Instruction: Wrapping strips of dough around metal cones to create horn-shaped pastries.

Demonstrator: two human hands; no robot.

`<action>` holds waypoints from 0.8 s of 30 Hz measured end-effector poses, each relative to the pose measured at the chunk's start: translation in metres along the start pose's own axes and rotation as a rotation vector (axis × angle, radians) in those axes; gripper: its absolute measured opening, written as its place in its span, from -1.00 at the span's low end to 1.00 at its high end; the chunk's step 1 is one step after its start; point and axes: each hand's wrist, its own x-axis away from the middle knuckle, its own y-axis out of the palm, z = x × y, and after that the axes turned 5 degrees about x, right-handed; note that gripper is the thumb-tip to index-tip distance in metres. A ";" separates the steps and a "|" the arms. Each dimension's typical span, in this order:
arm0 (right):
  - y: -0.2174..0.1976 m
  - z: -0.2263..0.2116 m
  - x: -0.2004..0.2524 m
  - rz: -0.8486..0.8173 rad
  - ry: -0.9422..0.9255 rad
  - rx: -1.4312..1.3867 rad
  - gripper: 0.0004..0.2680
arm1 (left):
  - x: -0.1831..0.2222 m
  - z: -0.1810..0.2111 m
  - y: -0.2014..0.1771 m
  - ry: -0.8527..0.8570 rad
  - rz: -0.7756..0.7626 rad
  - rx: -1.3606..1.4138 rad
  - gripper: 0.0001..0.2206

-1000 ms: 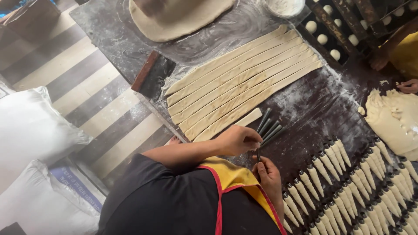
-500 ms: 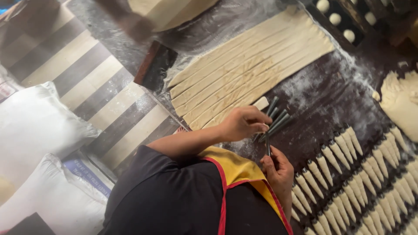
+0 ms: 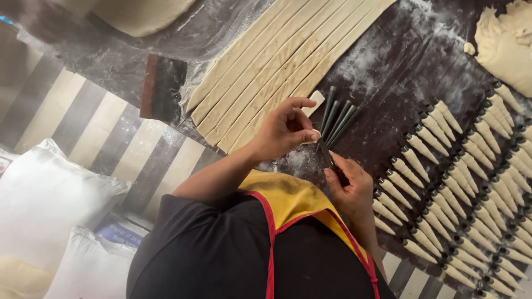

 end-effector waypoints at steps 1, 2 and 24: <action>-0.001 -0.005 0.000 0.005 0.006 0.001 -0.76 | -0.001 0.006 0.002 -0.004 -0.007 0.002 -0.46; -0.003 -0.009 -0.001 0.042 -0.075 0.026 -0.76 | -0.003 0.010 0.005 -0.028 -0.024 0.010 -0.44; -0.005 0.013 0.018 0.008 0.184 -0.391 -0.81 | -0.006 -0.013 0.008 -0.158 -0.093 0.133 -0.70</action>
